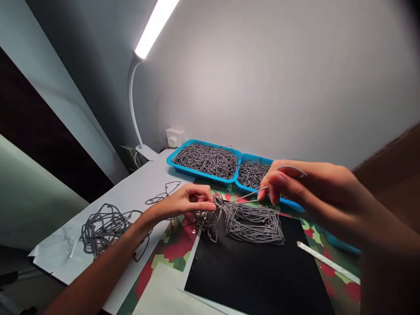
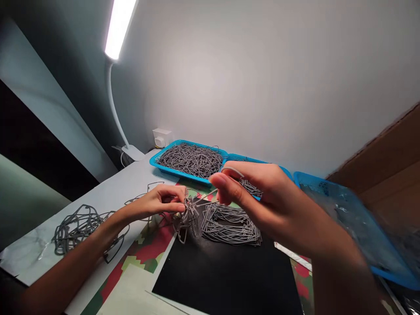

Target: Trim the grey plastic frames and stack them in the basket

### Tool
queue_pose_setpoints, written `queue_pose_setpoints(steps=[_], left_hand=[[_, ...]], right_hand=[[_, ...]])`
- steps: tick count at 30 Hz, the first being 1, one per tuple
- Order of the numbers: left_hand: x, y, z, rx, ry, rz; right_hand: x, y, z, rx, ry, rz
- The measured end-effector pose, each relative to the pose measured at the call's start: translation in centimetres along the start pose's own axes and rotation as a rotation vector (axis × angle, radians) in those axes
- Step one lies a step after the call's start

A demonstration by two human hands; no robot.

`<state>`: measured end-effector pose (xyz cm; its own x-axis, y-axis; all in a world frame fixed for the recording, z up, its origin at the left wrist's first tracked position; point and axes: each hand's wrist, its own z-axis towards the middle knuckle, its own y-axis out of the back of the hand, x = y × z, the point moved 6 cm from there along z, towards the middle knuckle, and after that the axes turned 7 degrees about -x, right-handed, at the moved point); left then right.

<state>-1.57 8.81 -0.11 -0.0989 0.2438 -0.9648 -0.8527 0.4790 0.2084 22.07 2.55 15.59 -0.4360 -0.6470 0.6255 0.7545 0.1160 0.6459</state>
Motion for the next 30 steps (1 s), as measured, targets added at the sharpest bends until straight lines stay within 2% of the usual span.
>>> queue_pose_setpoints(steps=[6,10,13,19,22,25,27,30], left_hand=[[-0.2,0.8,0.2,-0.033,-0.101,-0.034],[0.4,1.2,0.3,-0.104,-0.145,-0.131],[1.0,0.8,0.5,-0.124,-0.132,-0.232],[1.1,0.3,0.5,-0.197,-0.085,-0.339],[0.7,0.8,0.4,-0.267,-0.065,-0.317],[0.5,1.8,0.4,-0.357,-0.052,-0.263],[0.7,2.5,0.4,-0.443,-0.047,-0.239],[1.4,3.6,0.4,-0.597,-0.023,-0.214]], right_hand=[[-0.5,-0.8,-0.5,0.250,-0.131,0.036],[-0.5,-2.0,-0.3,0.323,-0.081,0.011],[-0.5,-3.1,0.0,0.364,0.001,0.080],[-0.3,-6.0,-0.5,0.605,0.061,0.157],[0.1,-6.9,-0.6,0.662,0.071,0.170],[0.7,-7.0,-0.5,0.718,0.062,0.305],[1.1,-6.8,-0.4,0.753,0.068,0.373],[1.6,-6.3,-0.7,0.804,0.101,0.340]])
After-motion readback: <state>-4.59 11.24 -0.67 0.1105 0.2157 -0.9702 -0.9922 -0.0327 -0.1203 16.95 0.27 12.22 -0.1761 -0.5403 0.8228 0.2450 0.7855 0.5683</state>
